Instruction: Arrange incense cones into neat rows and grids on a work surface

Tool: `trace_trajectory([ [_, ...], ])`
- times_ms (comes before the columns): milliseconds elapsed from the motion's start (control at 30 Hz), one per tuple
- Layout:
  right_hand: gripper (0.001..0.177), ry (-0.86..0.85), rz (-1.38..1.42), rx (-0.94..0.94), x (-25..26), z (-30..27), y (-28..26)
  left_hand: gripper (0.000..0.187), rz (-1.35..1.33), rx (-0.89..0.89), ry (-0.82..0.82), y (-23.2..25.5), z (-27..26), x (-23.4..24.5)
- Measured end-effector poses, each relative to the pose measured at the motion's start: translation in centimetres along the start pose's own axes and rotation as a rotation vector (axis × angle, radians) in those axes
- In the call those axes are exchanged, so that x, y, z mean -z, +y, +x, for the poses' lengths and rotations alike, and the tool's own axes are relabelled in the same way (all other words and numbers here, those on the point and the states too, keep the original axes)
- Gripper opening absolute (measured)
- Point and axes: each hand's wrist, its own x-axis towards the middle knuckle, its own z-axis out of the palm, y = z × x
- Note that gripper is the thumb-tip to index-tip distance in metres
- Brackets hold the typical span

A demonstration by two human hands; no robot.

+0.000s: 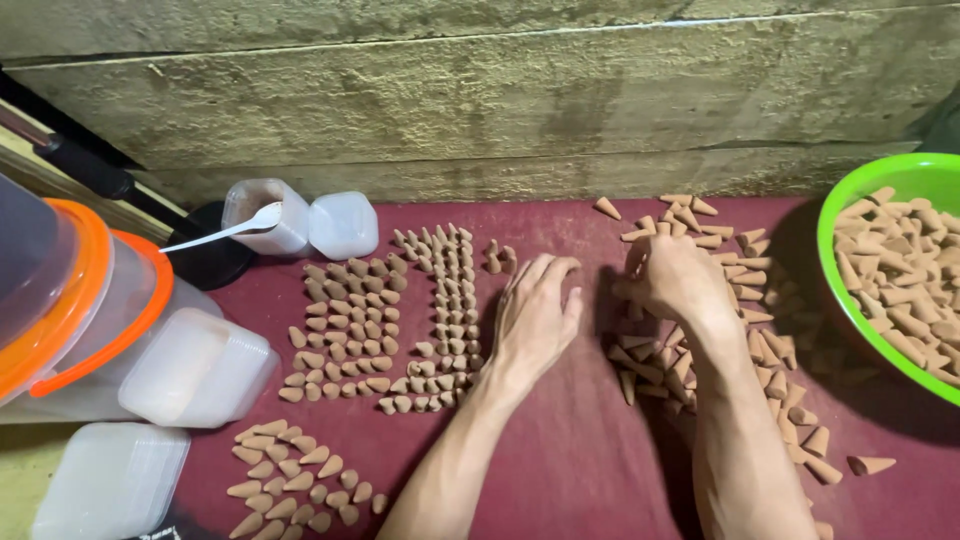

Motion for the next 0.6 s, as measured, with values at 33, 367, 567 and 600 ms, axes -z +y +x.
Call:
trace_trajectory([
  [33,0.025,-0.019,-0.072,-0.045,-0.7,0.9,1.5,0.033,-0.12,0.09,-0.075,1.8,0.3,0.9],
  [367,0.039,-0.096,-0.174,-0.085,-1.0,1.3,1.1,0.057,-0.27,0.251,-0.391,5.2,1.7,-3.4],
  [567,0.028,-0.106,0.076,-0.101,3.6,-2.0,-2.1,0.051,-0.399,0.316,-0.246,5.0,1.5,-2.8],
  [600,0.028,-0.11,0.075,-0.098,3.6,-2.0,-2.3,0.051,-0.399,0.321,-0.245,5.5,1.5,-1.7],
])
